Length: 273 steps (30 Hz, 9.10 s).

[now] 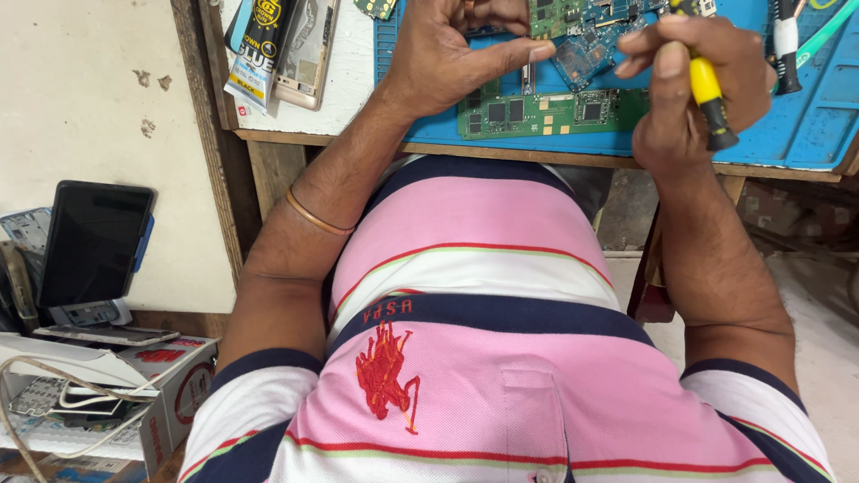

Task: The person repairs a green circuit board at a workbench, holding the board with one hand while using a yellow-handled screwdriver to unscrew and reposition components. They turn the board over, work on different sections, and continue driving screws throughout the episode.

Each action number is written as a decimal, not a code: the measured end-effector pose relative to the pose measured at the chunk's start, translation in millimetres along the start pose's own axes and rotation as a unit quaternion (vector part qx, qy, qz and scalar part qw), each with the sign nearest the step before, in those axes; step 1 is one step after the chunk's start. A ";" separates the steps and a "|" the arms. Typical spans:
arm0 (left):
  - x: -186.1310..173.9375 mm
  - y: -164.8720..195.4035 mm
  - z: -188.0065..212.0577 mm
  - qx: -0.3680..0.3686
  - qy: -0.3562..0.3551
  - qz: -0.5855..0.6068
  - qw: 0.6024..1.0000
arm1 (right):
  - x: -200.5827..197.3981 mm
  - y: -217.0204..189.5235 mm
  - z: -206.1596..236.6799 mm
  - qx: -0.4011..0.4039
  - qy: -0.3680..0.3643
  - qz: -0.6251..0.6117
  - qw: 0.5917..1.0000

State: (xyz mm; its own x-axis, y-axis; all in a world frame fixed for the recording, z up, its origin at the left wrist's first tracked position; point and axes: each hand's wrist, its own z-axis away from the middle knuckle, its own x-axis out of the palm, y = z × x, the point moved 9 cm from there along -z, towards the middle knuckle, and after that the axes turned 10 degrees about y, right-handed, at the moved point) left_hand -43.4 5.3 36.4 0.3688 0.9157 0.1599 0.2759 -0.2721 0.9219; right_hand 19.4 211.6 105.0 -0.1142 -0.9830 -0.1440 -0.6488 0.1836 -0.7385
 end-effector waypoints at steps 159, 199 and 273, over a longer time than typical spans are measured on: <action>23.0 1.2 8.3 -0.082 -0.153 0.076 0.982 | 5.9 60.2 23.4 0.322 -0.050 -0.316 0.891; 19.9 -21.5 25.5 -0.114 -0.198 0.128 0.965 | 9.3 42.6 11.2 0.284 -0.100 -0.257 0.918; 24.9 -8.5 18.2 -0.063 -0.202 0.003 0.977 | -5.0 2.5 0.2 0.030 -0.029 -0.035 0.999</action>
State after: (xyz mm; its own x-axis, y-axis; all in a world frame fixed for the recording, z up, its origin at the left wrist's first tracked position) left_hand -20.4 25.0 26.2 0.6973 0.7159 0.0365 0.1707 -0.2152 0.9615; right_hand 18.5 217.0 103.7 -0.0252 -0.9917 -0.1261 -0.6073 0.1154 -0.7861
